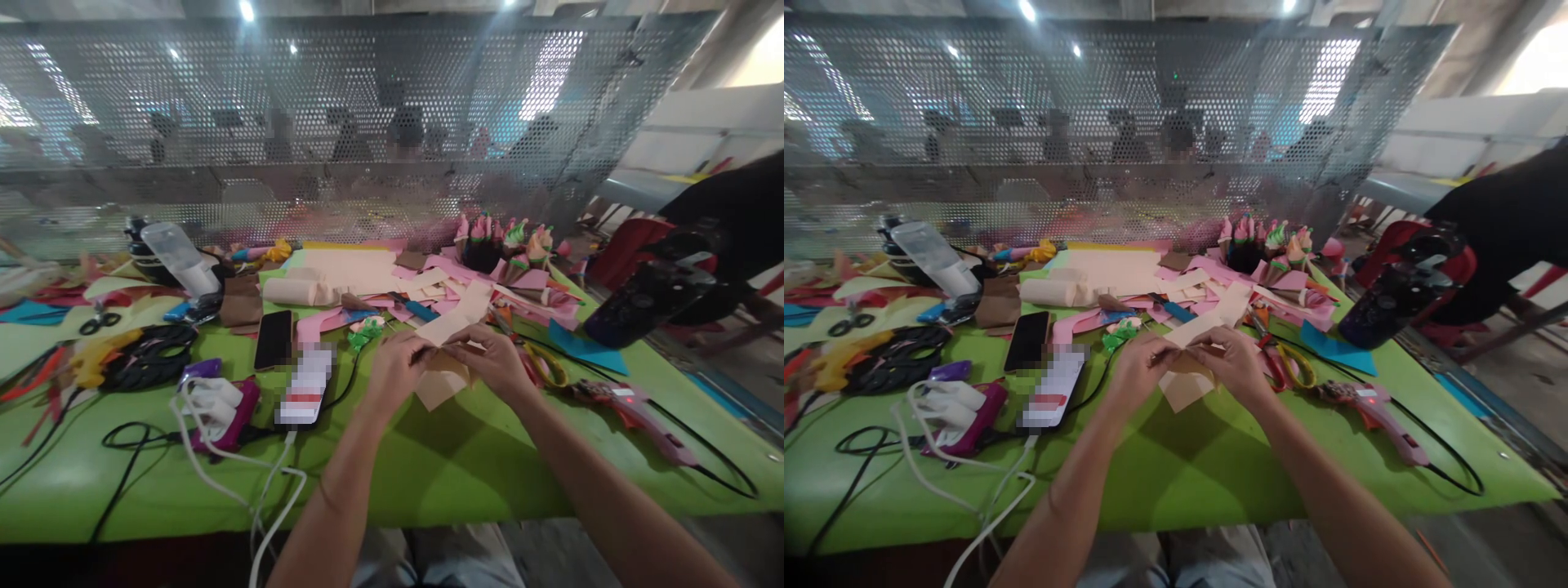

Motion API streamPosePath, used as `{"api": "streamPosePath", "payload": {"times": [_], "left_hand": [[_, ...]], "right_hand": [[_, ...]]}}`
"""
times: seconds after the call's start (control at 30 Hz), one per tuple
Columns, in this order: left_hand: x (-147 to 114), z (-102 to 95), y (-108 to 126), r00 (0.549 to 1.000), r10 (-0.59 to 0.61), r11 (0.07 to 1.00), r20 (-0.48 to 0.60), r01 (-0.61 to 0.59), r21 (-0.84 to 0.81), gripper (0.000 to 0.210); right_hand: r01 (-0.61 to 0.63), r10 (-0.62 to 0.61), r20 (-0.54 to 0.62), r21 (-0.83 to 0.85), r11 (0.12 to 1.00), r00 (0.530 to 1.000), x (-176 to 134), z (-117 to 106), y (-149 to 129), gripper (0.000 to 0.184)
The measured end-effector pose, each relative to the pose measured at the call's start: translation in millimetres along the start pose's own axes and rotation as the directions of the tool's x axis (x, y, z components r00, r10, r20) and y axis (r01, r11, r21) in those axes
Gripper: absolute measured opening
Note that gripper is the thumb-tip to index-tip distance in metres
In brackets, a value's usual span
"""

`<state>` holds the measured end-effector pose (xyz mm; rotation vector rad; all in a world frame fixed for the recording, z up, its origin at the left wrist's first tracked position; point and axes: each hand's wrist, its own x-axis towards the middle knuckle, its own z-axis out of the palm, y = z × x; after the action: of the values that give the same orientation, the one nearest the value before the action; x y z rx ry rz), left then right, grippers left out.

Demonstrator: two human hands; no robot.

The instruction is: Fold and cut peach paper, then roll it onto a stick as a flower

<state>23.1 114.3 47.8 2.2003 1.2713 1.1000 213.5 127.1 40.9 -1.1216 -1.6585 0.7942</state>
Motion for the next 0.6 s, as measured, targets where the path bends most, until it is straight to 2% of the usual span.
{"api": "streamPosePath", "payload": {"times": [0.17,0.33,0.4,0.5,0.6], "left_hand": [[-0.8,1.0,-0.3,1.0,-0.025,0.999,0.011,0.026,-0.041,0.012],[0.5,3.1,-6.9,0.995,-0.079,0.993,-0.052,0.074,-0.096,0.013],[0.9,4.1,-8.2,0.994,-0.103,0.988,-0.038,0.098,-0.124,0.013],[1.1,5.3,-8.0,0.993,-0.112,0.98,0.029,0.116,-0.162,0.015],[1.2,6.3,-8.6,0.988,-0.149,0.969,0.031,0.152,-0.196,0.018]], "right_hand": [[0.018,-0.018,-0.02,-0.042,0.999,1.0,-1.2,2.0,-4.7,0.027],[-0.066,0.07,-0.022,0.137,0.988,0.997,-1.8,1.1,-5.4,0.036],[-0.086,0.091,-0.018,0.166,0.982,0.996,-1.6,0.9,-4.9,0.034],[-0.084,0.086,-0.006,0.115,0.99,0.996,-1.7,1.1,-6.4,0.033],[0.003,-0.002,-0.044,0.003,1.0,0.999,-2.2,-0.6,-10.3,0.032]]}}
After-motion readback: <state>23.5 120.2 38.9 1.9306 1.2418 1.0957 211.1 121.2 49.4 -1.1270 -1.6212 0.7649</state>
